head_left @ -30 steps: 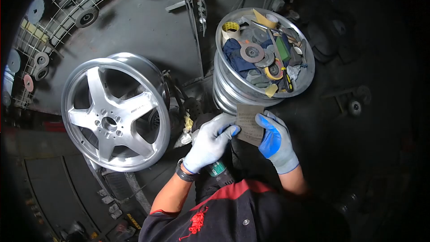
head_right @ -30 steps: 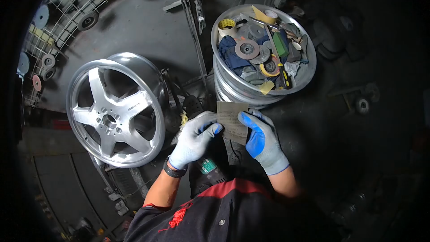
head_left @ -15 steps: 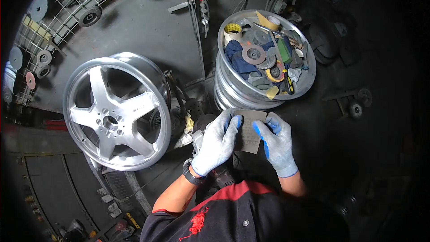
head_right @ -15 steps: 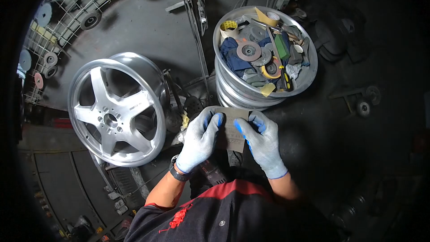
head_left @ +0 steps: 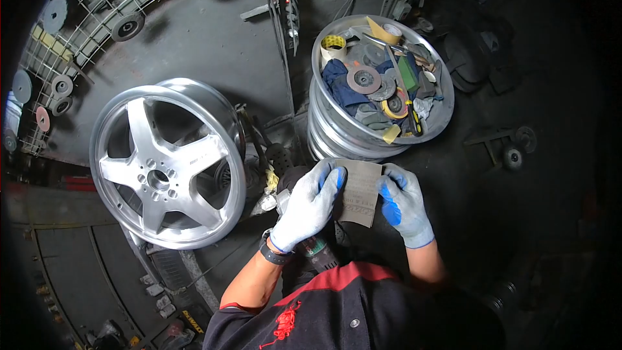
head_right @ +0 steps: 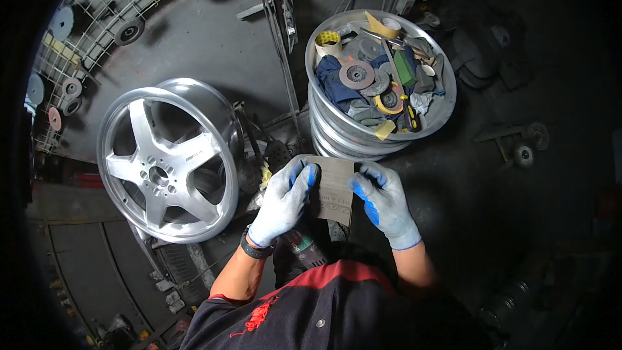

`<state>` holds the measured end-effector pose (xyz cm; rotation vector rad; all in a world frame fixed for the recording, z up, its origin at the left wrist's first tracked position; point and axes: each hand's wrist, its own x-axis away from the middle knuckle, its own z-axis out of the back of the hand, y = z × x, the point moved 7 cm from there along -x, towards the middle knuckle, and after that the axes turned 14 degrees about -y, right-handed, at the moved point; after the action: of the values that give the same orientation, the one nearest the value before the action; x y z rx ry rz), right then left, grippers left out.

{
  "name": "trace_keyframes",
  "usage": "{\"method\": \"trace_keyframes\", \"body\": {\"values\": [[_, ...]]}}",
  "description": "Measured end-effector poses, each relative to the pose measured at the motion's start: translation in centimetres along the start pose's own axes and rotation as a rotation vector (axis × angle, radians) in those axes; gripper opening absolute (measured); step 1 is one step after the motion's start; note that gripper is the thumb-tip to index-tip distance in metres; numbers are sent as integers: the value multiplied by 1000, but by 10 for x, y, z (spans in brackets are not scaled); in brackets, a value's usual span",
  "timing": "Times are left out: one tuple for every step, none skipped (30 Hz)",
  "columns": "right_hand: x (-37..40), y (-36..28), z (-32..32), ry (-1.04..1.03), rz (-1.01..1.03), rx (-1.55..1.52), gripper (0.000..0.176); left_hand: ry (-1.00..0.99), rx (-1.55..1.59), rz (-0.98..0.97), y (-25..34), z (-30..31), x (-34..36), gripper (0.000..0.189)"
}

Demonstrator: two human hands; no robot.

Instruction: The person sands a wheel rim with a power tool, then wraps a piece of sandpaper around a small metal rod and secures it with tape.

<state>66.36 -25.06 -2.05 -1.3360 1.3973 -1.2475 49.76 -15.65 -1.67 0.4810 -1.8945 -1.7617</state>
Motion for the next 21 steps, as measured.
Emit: {"method": "trace_keyframes", "body": {"values": [[-1,-1,-1,-1,0,1,28,4,-22,-7,1,0,0,31],[-1,-4,-2,12,11,8,27,10,-44,-13,1,1,1,31],[-1,-7,-3,24,21,15,26,12,-43,-13,2,1,2,31],[-1,-9,-4,23,20,15,26,4,-69,-26,4,1,2,31],[-1,-11,-4,31,4,23,24,-5,-95,-40,7,0,2,30],[-1,-11,-4,39,-13,31,23,-5,-93,-39,8,0,2,30],[0,-10,-2,38,-14,32,23,-3,-103,-51,11,-1,2,30],[2,-5,1,41,-52,11,18,-1,-114,-63,13,-1,1,29],[2,-3,2,45,-90,-10,14,-1,-113,-63,14,-1,1,29],[1,-5,-1,47,-90,-9,14,8,-133,-56,14,-1,0,28],[-3,-16,-11,41,-42,-1,12,17,-153,-48,14,-1,0,26],[-4,-23,-17,35,5,6,15,15,-152,-46,10,-1,-1,26],[-3,-19,-14,38,3,5,15,35,-233,-115,10,-2,-3,25],[-2,-13,-11,3,-24,93,21,53,-314,-183,14,-3,-4,24],[0,-9,-12,-30,-53,180,28,47,-312,-177,13,-4,-3,24],[3,-12,-9,-20,-14,221,30,12,-280,-147,12,-7,-2,23],[8,-13,-7,-15,-29,213,30,-21,-246,-113,12,-10,1,23],[11,-15,-4,-46,-48,240,31,-65,-263,-45,14,-11,5,22],[14,-14,-4,-77,-65,267,32,-71,-262,-36,12,-12,7,22],[14,-20,-7,-31,66,237,27,-117,-243,-42,10,-16,11,22],[18,-17,-3,-24,61,230,27,-161,-225,-49,8,-18,13,21]]}}
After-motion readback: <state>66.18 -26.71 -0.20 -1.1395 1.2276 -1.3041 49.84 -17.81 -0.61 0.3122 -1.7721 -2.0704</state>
